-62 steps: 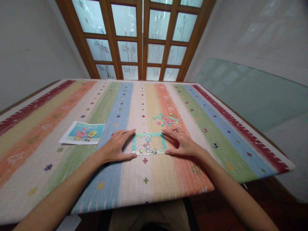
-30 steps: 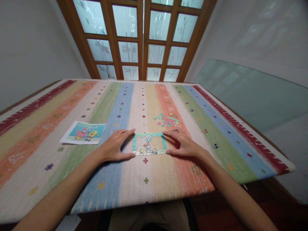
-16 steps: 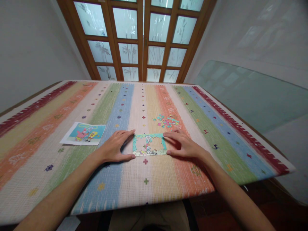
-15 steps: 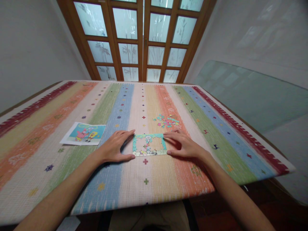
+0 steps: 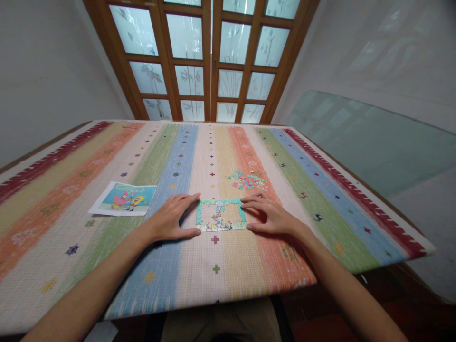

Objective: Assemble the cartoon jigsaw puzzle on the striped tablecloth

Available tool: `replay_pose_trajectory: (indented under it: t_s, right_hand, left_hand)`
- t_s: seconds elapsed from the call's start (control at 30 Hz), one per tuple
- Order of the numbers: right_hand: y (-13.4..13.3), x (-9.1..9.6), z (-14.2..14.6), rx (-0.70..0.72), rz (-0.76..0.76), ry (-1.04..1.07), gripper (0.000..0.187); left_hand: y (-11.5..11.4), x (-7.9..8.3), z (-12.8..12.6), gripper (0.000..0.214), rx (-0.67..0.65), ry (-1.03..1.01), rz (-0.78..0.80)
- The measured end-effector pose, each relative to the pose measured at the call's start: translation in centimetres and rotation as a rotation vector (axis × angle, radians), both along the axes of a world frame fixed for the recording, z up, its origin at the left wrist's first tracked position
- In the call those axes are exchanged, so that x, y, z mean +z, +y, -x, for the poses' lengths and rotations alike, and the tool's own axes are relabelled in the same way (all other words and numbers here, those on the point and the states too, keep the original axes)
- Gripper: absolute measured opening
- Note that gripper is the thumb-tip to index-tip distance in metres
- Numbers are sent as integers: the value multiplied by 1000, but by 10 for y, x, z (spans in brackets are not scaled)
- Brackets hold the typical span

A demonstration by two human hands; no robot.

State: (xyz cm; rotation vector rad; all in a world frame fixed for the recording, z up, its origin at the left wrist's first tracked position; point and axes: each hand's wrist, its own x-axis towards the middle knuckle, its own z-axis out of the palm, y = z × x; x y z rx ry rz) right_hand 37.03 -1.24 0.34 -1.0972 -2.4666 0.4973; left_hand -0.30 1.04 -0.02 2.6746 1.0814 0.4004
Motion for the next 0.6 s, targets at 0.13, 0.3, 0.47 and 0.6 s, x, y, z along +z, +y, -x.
replay_pose_trajectory:
  t_s: [0.13,0.3,0.47,0.6]
  right_hand:
    - [0,3,2,23,3,11,55]
    - [-1,6,4,20,22,10,63]
    - [-2,9,4,-29,49,2,66]
    - [-3,9,3,-45,58,-3,67]
  left_hand:
    - [0,-1,-1,90,-3,-7,-6]
    - [0,0,-2,90,-3,-10,-4]
    - [1,1,-1,90,-3,-10,-14]
    - [0,3,1,90,0,-7,-15]
